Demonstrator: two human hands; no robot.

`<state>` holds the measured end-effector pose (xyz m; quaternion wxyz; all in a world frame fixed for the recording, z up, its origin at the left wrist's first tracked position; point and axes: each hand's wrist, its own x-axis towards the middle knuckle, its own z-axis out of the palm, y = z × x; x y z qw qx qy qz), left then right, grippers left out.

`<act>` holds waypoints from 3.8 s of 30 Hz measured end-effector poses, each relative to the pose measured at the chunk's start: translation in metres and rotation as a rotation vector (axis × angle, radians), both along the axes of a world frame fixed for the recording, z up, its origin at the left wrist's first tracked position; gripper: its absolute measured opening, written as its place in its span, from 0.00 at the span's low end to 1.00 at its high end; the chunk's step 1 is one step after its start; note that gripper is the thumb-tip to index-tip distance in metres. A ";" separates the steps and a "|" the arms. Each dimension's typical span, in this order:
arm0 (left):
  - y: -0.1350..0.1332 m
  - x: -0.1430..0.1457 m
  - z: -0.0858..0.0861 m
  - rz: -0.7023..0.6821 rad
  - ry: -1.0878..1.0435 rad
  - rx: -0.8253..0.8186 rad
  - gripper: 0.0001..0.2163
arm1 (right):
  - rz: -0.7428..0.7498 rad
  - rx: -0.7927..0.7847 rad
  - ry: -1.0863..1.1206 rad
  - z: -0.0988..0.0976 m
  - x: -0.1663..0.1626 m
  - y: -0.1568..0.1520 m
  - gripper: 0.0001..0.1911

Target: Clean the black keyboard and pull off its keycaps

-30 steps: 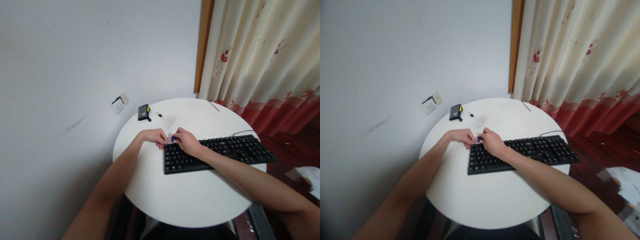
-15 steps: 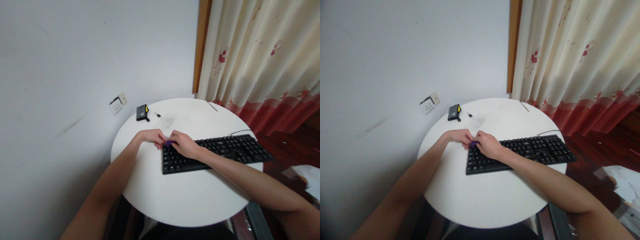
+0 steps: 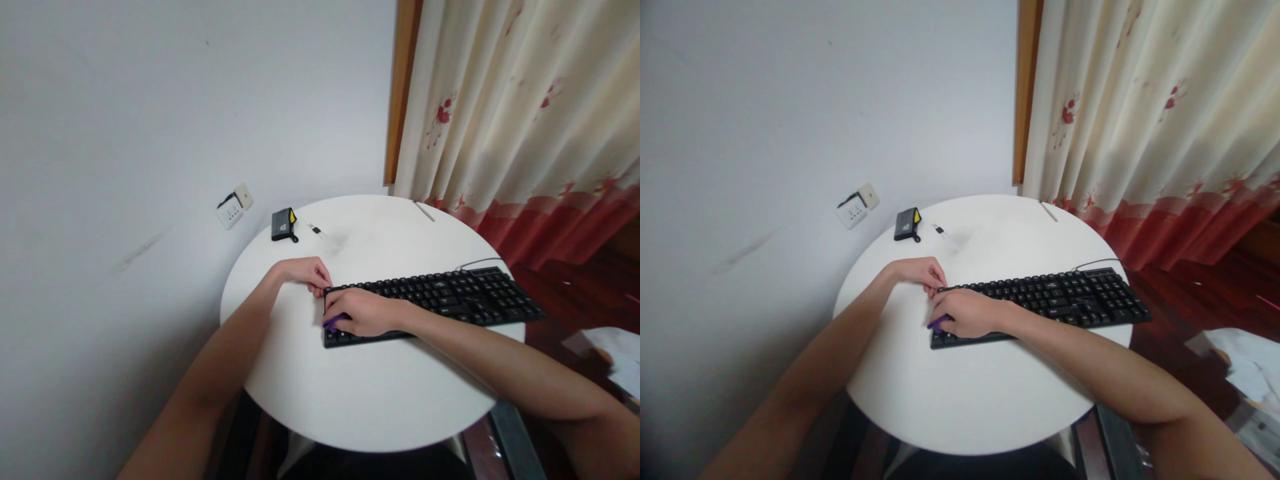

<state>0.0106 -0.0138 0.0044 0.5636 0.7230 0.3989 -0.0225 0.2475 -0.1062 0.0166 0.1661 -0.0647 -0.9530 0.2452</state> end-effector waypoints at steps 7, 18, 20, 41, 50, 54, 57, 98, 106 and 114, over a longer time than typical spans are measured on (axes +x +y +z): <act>-0.002 0.002 0.000 0.009 0.013 0.018 0.08 | -0.361 -0.044 0.148 0.004 0.007 0.015 0.12; 0.002 -0.001 -0.005 0.039 0.011 -0.011 0.12 | -0.333 0.112 -0.085 -0.002 0.008 0.011 0.15; 0.002 -0.001 -0.005 0.025 0.012 -0.008 0.14 | -0.191 0.095 -0.085 0.003 0.007 0.002 0.15; 0.001 -0.001 -0.003 0.031 0.015 -0.012 0.13 | -0.281 0.129 -0.077 0.001 0.012 0.012 0.14; 0.003 -0.003 -0.004 -0.001 -0.009 -0.005 0.16 | 0.219 -0.033 -0.059 0.015 0.004 -0.020 0.12; 0.001 -0.001 -0.003 0.025 0.009 -0.014 0.16 | 0.009 -0.059 0.047 0.022 0.011 -0.007 0.14; 0.000 0.000 -0.002 0.026 0.034 0.005 0.13 | -0.290 -0.005 0.092 0.020 0.018 0.012 0.16; 0.002 -0.002 -0.004 0.027 0.012 -0.016 0.16 | -0.116 0.036 -0.110 0.013 0.016 0.000 0.13; 0.001 -0.002 -0.003 0.002 0.005 0.000 0.15 | 0.013 -0.204 0.015 0.019 0.017 0.000 0.14; 0.002 -0.002 -0.003 0.019 0.000 -0.026 0.13 | -0.674 0.064 0.061 0.012 0.037 0.041 0.13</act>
